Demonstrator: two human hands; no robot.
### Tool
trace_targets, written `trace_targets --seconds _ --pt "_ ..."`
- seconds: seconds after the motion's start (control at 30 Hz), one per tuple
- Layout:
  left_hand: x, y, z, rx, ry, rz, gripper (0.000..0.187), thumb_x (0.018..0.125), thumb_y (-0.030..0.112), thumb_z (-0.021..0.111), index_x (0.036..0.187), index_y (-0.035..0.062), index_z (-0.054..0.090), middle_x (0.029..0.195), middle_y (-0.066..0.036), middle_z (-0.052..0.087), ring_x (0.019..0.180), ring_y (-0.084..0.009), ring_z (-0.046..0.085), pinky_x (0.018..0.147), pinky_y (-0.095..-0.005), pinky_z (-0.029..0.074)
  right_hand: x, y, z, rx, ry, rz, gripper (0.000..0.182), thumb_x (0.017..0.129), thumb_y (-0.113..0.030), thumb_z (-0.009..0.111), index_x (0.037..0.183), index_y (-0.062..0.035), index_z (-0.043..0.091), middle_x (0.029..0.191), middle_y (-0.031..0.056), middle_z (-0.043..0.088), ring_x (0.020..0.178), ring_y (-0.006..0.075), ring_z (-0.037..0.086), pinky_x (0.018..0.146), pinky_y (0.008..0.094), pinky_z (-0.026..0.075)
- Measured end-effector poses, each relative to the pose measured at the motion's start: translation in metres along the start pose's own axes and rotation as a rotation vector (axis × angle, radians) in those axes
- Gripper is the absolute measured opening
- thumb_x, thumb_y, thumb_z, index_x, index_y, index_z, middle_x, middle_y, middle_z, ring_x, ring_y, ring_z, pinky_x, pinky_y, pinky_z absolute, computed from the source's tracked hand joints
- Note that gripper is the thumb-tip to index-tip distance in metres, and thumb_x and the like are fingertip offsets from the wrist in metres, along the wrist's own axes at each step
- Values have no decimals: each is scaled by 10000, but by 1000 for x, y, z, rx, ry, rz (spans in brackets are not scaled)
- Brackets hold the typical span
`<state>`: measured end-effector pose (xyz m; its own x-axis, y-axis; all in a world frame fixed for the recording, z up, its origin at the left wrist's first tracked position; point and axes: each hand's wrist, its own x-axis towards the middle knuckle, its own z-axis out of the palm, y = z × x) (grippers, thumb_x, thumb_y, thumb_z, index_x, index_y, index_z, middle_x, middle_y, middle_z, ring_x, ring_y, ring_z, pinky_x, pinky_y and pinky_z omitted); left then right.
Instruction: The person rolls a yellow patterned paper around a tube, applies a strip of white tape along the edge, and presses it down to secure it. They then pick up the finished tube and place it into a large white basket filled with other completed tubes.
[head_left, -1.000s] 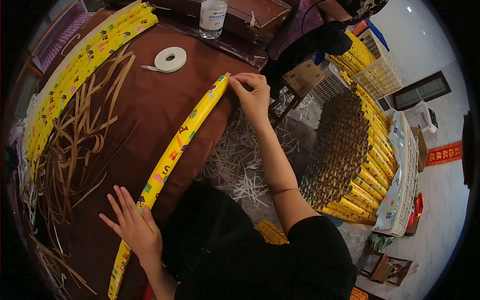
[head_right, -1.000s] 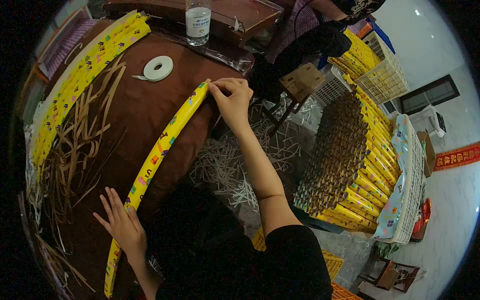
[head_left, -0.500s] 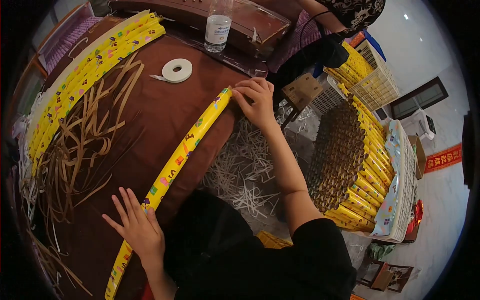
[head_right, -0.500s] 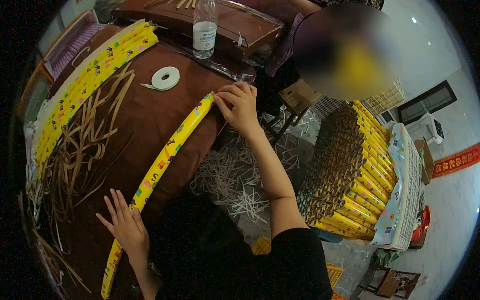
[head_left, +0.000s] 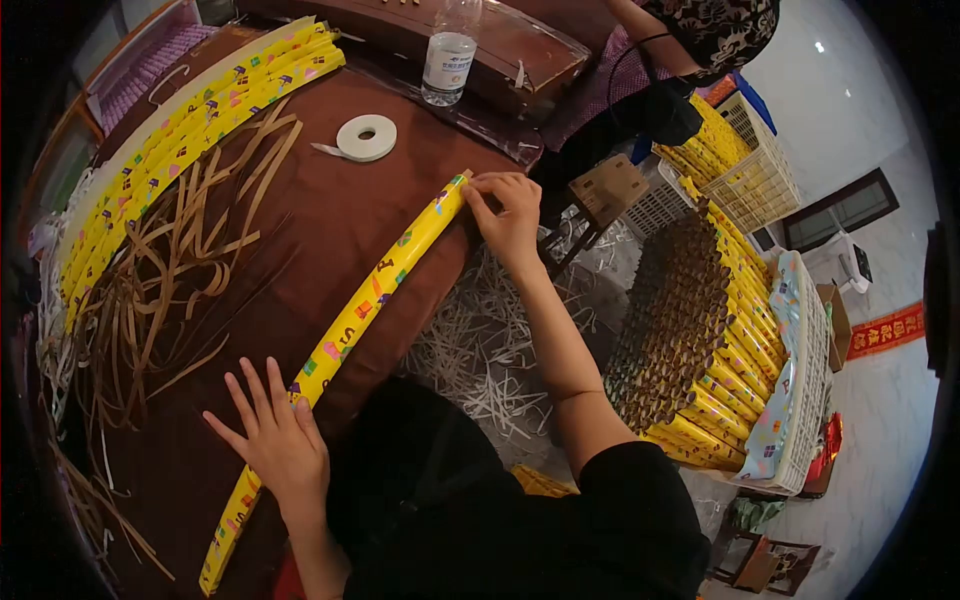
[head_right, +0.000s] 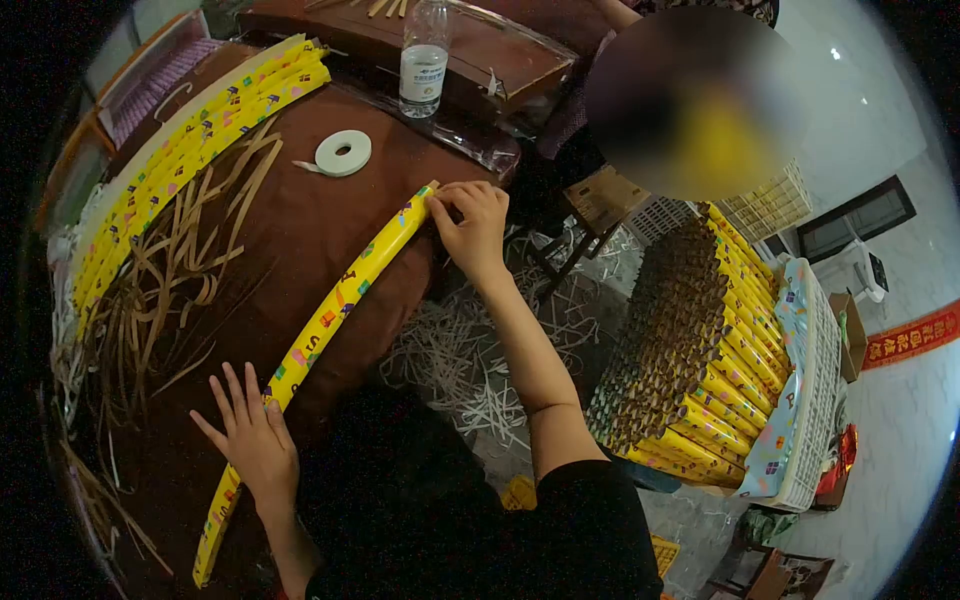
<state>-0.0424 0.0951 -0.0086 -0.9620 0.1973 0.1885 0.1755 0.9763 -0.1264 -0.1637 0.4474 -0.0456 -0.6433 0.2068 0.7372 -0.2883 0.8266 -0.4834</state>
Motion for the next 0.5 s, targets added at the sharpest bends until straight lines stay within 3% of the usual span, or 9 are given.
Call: trace_targets --seconds 0.07,0.13,0.17,0.27,0.3,0.37,0.43,0.47,0.5 --pt "1 0 0 -24 54 16 444 991 267 392 1400 118 477 1512 -112 359 1427 -310 267 1132 -625 58 -1 -1 3 -98 29 -78 99 777 -171 746 803 -103 680 829 12 676 874 210 595 848 360 361" --pt "3 -1 1 -61 78 30 424 975 290 446 1370 153 518 1480 -130 399 1401 -332 305 1122 -639 82 3 -3 -2 -155 -23 -12 117 786 -196 743 810 -101 681 831 19 675 885 229 585 855 389 363" --pt "4 0 2 -65 92 34 428 963 306 473 1360 155 527 1460 -137 423 1386 -338 328 1118 -643 97 6 -5 -4 -322 44 -110 128 793 -215 745 809 -105 682 835 11 676 895 242 584 856 397 367" --pt "9 9 0 -145 186 27 456 888 364 573 1282 135 583 1354 -147 521 1311 -342 417 1098 -654 167 14 -33 -12 -540 192 -143 292 851 -253 712 1036 -33 663 914 156 660 916 308 594 821 438 449" --pt "12 12 0 -213 140 -3 420 945 340 500 1307 138 568 1379 -161 505 1347 -355 378 1114 -642 125 13 -41 -11 -465 178 -175 326 862 -257 704 1090 -31 648 965 145 661 932 303 597 825 447 455" --pt "16 22 1 -242 150 -18 446 935 366 502 1306 127 567 1389 -179 495 1338 -378 386 1104 -655 127 10 -84 -7 -182 -157 -435 342 925 -225 630 1219 -50 601 1242 114 609 1164 311 539 978 451 417" --pt "18 33 7 -258 181 -63 502 958 399 454 1343 87 528 1418 -200 456 1364 -392 347 1112 -655 99 -7 -108 5 372 -740 -358 458 943 -339 593 1302 -58 554 1335 101 553 1243 296 488 1067 483 346" --pt "15 36 6 -189 208 -18 550 962 423 437 1366 55 496 1434 -201 437 1375 -401 325 1119 -654 78 -8 -117 4 365 -975 -356 545 902 -420 609 1319 -75 546 1330 85 557 1237 299 489 1073 503 330" --pt "8 38 1 -219 220 8 570 971 431 423 1371 29 483 1447 -200 420 1388 -403 301 1126 -645 90 -6 -123 7 158 -924 -660 575 849 -405 665 1316 -90 553 1314 82 568 1218 314 495 1060 501 339"
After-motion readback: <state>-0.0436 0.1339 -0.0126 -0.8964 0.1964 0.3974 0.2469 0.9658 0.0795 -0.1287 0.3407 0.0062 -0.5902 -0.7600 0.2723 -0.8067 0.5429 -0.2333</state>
